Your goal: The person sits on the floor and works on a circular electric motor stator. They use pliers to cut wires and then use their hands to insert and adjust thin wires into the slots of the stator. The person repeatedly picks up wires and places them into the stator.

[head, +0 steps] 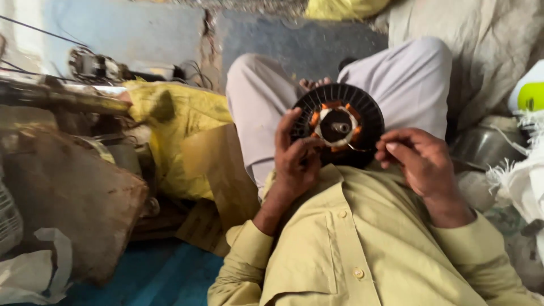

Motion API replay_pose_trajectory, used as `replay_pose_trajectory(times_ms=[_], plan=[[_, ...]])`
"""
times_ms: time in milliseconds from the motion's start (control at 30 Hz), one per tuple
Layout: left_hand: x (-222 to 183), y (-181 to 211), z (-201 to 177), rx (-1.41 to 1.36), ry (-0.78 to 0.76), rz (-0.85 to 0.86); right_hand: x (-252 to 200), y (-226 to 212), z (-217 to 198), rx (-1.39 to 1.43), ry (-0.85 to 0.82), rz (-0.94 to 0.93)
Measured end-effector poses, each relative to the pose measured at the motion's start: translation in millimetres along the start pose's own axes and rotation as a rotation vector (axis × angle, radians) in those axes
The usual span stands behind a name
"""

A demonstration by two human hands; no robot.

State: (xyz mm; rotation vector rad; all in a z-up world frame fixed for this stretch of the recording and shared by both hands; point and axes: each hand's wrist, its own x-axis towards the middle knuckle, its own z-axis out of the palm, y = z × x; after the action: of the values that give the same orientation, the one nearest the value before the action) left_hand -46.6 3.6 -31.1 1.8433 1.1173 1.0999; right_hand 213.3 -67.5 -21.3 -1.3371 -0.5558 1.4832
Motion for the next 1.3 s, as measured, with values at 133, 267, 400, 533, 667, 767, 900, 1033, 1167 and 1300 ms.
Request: replay_pose_trajectory(times_ms=[133, 267, 400, 533, 667, 767, 900, 1033, 1167, 1300], plan=[[7, 11, -6, 0.049, -0.061, 0.028, 3, 5, 9, -0.041, 0.007, 0.137], [6, 17, 0, 0.151, -0.145, 0.095, -1, 5, 27, -0.51, -0.044, -0.106], [5, 19, 4, 0.234, -0.204, 0.149, 0, -2, 46, -0.818, -0.03, -0.411], [6, 19, 7, 0.383, -0.249, 0.205, 2, -11, 52, -0.93, 0.024, -0.474], [8, 15, 11, 0.303, -0.306, 0.155, -1, -11, 50, -0.91, 0.036, -0.378], [9, 14, 14, 0.262, -0.331, 0.11, 0, -10, 44, -0.831, -0.054, -0.354], [10, 12, 10, 0.23, -0.288, 0.068, 0, -10, 38, -0.807, -0.061, -0.303], [12, 12, 4, 0.222, -0.256, 0.089, -2, -11, 36, -0.802, -0.023, -0.321], [14, 17, 7, 0.397, -0.326, 0.192, 0, -13, 37, -0.807, -0.067, -0.392], [16, 17, 8, 0.326, -0.329, 0.188, -3, -15, 36, -0.812, -0.1, -0.413]])
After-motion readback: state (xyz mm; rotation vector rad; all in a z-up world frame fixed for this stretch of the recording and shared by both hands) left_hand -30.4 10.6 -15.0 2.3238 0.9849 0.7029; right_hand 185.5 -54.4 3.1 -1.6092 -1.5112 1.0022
